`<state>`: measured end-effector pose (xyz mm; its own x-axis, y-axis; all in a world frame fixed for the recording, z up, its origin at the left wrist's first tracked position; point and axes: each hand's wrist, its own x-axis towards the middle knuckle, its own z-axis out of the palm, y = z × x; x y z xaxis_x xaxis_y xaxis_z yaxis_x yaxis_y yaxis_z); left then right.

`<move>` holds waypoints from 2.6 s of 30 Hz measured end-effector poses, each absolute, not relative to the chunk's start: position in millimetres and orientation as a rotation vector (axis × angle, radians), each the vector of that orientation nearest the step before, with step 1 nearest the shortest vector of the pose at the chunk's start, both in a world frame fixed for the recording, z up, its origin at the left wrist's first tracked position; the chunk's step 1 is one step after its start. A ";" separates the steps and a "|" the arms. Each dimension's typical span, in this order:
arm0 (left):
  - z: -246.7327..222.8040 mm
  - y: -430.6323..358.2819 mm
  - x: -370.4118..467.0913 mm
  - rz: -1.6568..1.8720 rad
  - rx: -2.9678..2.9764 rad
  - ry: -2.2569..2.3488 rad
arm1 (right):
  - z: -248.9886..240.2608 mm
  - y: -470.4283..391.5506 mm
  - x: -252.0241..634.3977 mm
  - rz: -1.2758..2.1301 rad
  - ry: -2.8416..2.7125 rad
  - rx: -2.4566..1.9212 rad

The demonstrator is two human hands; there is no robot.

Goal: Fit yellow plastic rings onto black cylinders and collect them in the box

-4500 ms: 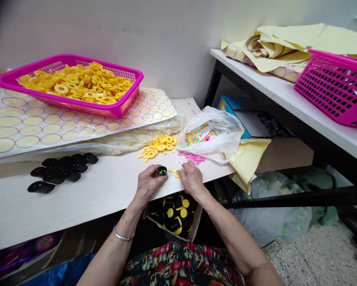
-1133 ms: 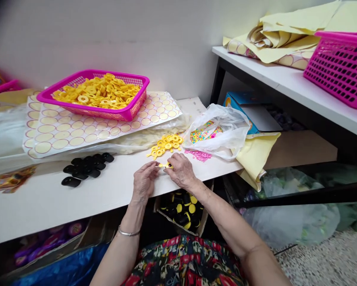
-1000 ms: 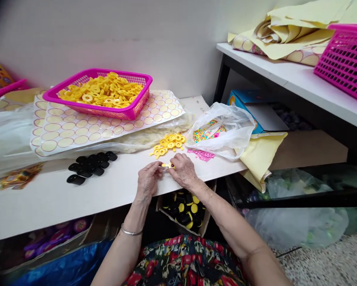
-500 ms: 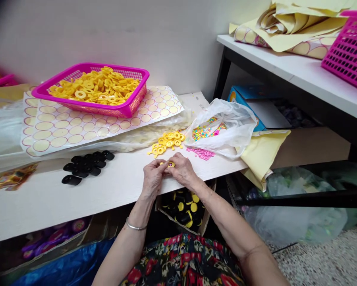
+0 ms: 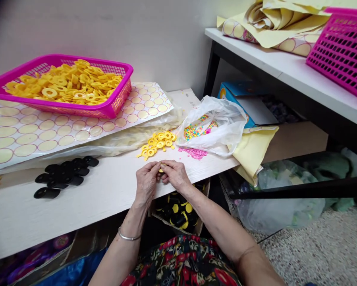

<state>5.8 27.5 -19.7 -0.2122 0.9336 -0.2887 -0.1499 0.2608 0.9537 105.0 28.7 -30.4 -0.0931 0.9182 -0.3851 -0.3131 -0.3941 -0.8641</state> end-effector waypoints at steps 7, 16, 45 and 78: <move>-28.1 28.6 8.1 1.249 0.674 1.459 | -24.9 31.1 98.6 1.716 -0.525 -1.308; -29.5 23.9 -5.2 1.164 0.821 1.249 | -24.5 29.9 98.7 1.735 -0.642 -1.274; 26.6 -84.2 62.3 0.864 1.136 1.079 | 20.3 -113.3 196.2 1.785 -0.359 -0.796; 28.9 -89.1 64.1 0.536 1.438 1.176 | -8.9 -135.5 218.0 1.674 -0.667 -1.070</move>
<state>64.1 -89.1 28.9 0.3943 0.8722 -0.2894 0.3538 0.1466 0.9238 218.0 -135.5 -8.9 -0.1096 0.9353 -0.3365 -0.4472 -0.3487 -0.8236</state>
